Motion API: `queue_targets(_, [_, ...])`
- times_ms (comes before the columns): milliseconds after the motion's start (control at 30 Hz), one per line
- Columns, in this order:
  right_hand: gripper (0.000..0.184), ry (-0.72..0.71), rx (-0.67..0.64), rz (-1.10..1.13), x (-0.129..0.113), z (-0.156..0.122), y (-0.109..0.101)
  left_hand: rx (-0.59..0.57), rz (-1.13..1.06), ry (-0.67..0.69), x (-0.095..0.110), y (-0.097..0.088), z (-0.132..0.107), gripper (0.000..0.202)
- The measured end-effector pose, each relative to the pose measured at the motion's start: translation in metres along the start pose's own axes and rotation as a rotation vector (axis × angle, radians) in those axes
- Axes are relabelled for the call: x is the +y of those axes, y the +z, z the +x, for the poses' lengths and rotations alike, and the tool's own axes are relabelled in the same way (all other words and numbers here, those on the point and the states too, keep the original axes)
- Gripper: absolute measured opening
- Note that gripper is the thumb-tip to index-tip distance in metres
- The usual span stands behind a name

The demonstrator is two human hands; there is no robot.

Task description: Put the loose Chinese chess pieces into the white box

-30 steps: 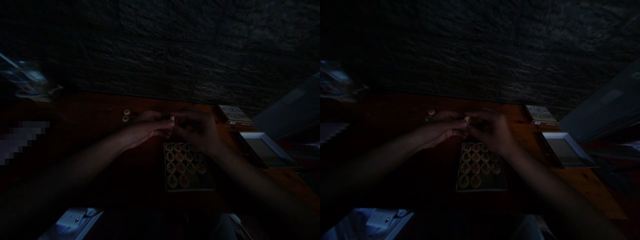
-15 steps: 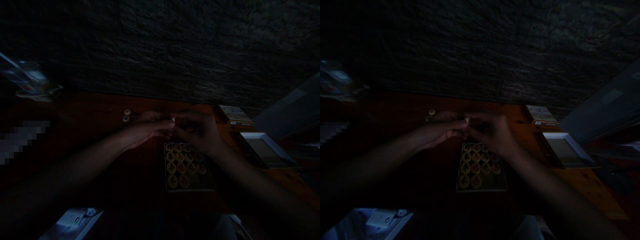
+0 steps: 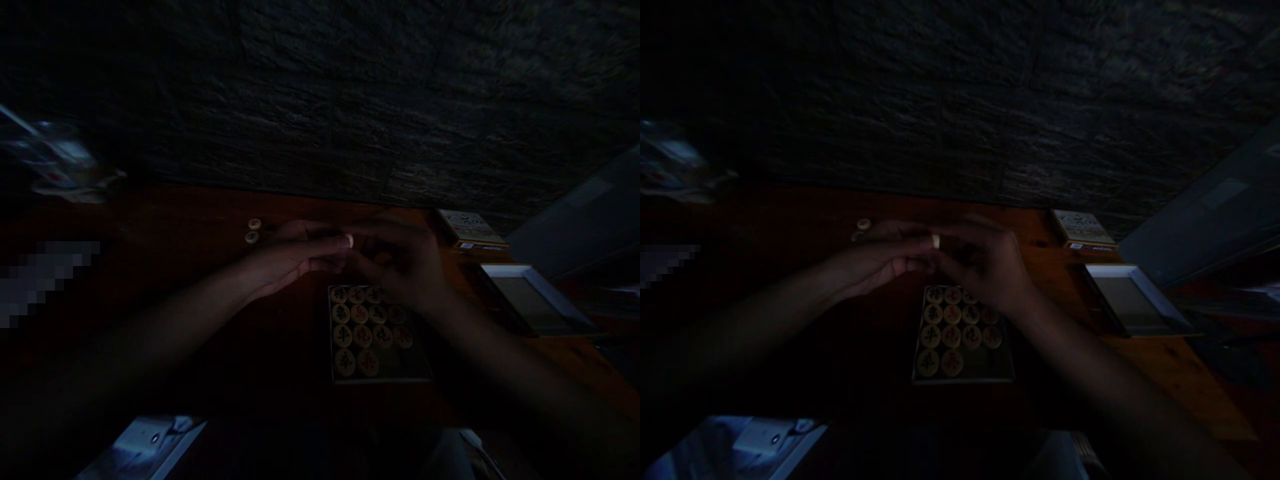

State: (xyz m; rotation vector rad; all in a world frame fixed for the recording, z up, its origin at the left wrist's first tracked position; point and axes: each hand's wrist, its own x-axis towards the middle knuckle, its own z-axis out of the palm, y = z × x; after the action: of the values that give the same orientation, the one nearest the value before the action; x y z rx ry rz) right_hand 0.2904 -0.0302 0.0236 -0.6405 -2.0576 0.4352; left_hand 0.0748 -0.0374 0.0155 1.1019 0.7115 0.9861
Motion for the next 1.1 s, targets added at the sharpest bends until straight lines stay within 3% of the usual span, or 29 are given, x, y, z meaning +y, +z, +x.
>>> queue_targets(100, [0.028, 0.068, 0.051, 0.013, -0.0012, -0.0001, 0.0008, 0.040, 0.016, 0.063, -0.0002, 0.0003, 0.0001, 0.025])
queue_targets(233, [0.028, 0.222, 0.070, 0.195, -0.0041, 0.0024, 0.0048, 0.107, 0.080, 0.177, -0.0032, 0.0016, -0.0002, 0.027])
queue_targets(400, [0.034, 0.346, 0.102, 0.413, -0.0025, 0.0058, 0.0074, 0.169, 0.315, 0.301, -0.0041, 0.0066, -0.0034, 0.030])
queue_targets(500, [0.039, 0.410, 0.108, 0.461, -0.0010, 0.0061, 0.0076, 0.149, 0.401, 0.345, -0.0033, 0.0087, -0.0050, 0.024])
queue_targets(733, [0.035, 0.537, 0.107, 0.597, -0.0041, 0.0069, 0.0082, 0.133, 0.317, 0.377, -0.0041, 0.0065, -0.0034, 0.026])
queue_targets(967, [0.028, 0.447, 0.095, 0.723, -0.0009, 0.0056, 0.0075, 0.161, 0.290, 0.408, -0.0036, 0.0068, -0.0031, 0.022])
queue_targets(1100, [0.027, 0.437, 0.092, 0.679, -0.0031, 0.0067, 0.0077, 0.163, 0.365, 0.418, -0.0032, 0.0070, -0.0047, 0.023])
